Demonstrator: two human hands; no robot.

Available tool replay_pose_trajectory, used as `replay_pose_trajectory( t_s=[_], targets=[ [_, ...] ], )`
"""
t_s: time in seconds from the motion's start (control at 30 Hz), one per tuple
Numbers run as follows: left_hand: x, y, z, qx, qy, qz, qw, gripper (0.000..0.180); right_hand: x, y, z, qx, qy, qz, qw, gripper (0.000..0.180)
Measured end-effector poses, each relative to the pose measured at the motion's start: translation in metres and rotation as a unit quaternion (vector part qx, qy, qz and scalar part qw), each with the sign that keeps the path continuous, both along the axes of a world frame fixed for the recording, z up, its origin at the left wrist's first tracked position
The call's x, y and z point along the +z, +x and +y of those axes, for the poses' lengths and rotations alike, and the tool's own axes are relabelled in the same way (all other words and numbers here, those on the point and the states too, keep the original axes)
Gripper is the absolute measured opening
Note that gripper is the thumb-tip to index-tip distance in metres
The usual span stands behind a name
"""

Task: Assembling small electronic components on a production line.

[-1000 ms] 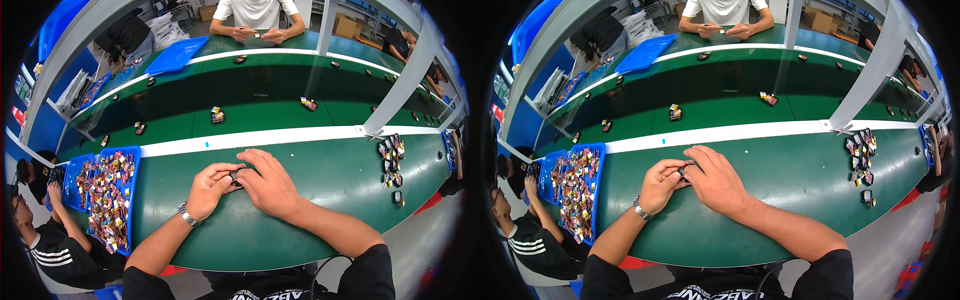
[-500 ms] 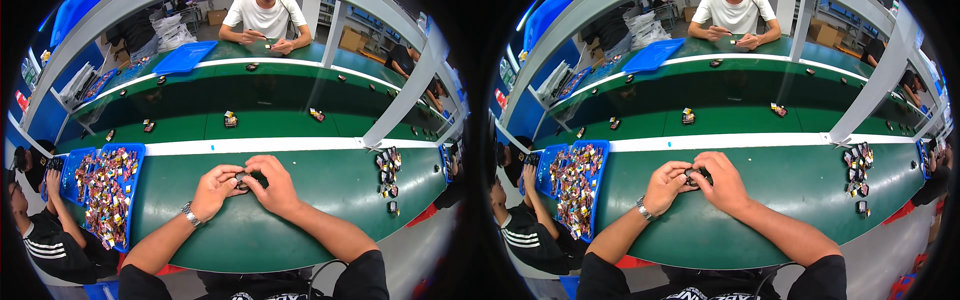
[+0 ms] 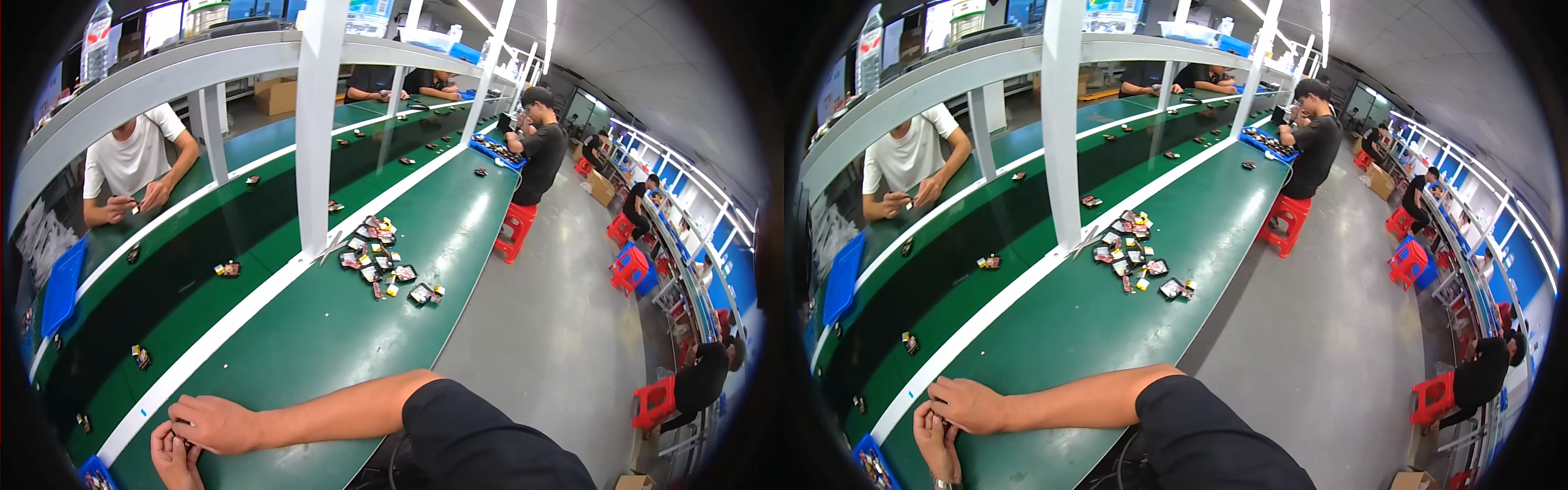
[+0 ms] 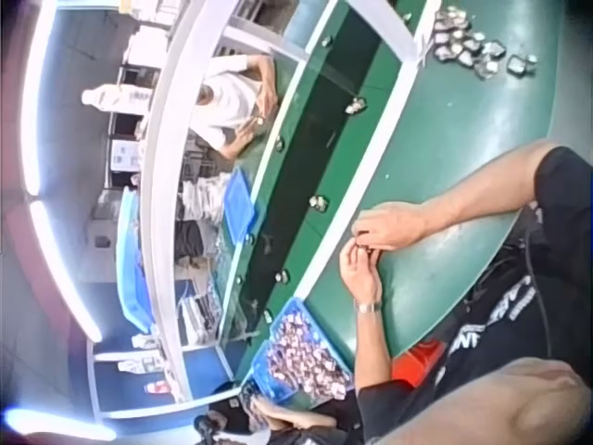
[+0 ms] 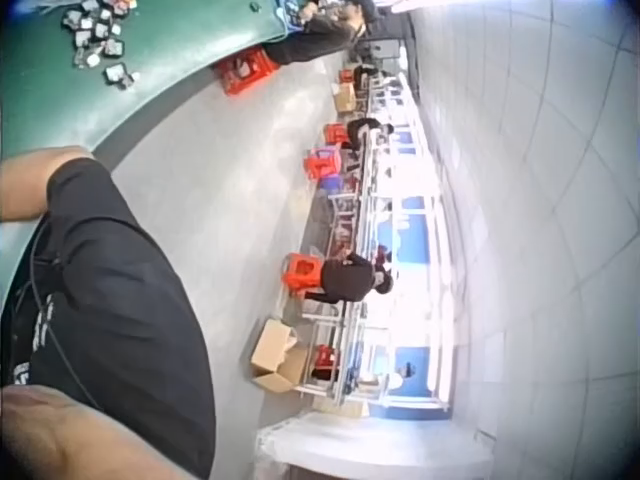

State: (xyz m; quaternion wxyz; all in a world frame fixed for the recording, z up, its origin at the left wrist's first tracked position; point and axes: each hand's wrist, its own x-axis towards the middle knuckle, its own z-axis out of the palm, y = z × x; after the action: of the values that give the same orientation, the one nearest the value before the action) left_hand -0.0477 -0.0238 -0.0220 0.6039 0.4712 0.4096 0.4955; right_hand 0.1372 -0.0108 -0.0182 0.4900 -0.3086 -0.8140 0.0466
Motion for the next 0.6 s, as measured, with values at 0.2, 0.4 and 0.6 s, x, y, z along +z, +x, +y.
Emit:
replay_pose_trajectory(
  t_s=[0.2,0.4,0.6],
  targets=[
    [0.009,-0.003,-0.004,-0.030,-0.018,0.006,0.999,0.036,-0.008,-0.005,0.006,-0.033,0.114,-0.044,0.992,0.015],
    [0.010,-0.004,-0.004,-0.026,-0.017,0.005,1.000,0.035,-0.009,-0.009,0.007,-0.061,0.161,-0.067,0.983,0.014],
    [0.001,-0.009,0.000,-0.039,-0.005,0.008,0.999,0.035,-0.008,-0.010,0.007,-0.061,0.176,-0.055,0.981,0.014]
  ],
)
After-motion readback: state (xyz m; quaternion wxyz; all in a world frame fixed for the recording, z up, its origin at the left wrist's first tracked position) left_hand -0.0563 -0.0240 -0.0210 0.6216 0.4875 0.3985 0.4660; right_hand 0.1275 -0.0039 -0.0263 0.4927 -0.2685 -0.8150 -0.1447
